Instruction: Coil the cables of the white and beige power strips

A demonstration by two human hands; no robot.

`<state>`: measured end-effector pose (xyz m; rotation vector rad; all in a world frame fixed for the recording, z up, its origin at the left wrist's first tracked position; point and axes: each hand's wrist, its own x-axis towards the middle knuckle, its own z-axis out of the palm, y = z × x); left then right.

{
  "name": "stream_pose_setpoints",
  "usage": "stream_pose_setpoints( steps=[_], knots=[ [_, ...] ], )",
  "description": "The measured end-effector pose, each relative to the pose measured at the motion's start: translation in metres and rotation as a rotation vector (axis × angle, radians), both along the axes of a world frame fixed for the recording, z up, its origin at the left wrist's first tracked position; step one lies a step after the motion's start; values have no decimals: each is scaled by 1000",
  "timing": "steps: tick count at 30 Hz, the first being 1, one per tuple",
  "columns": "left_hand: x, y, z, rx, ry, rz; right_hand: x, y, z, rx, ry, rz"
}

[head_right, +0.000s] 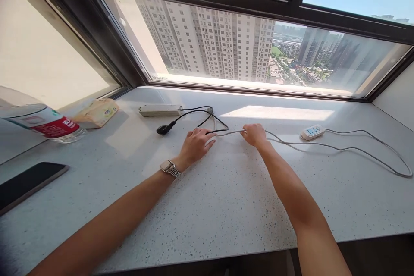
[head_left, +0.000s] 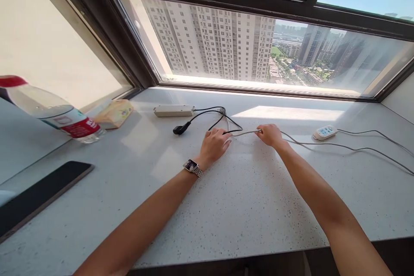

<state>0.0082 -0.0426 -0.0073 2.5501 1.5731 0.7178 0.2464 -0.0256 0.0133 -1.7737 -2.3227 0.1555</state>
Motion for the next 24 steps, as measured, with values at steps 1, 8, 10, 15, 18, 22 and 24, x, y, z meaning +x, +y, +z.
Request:
stream_pose_setpoints(
  steps=[1,8,10,15,18,22,24],
  knots=[
    [-4,6,3,-57,-69,29,-3,-4,2,-43,-4,49],
    [-3,71,51,-172,-809,380,1,-79,-27,55,93,299],
    [-5,80,61,-214,-811,452,20,-94,-29,97,204,274],
    [-20,52,62,-408,-626,390,66,-95,-5,273,836,-108],
    [-17,16,60,-587,-416,284,57,-82,13,352,1173,-242],
    [17,-13,68,-912,-776,-109,17,-78,37,344,1198,-42],
    [39,-15,74,-1031,-1119,-224,6,-85,55,223,1062,152]
  ],
)
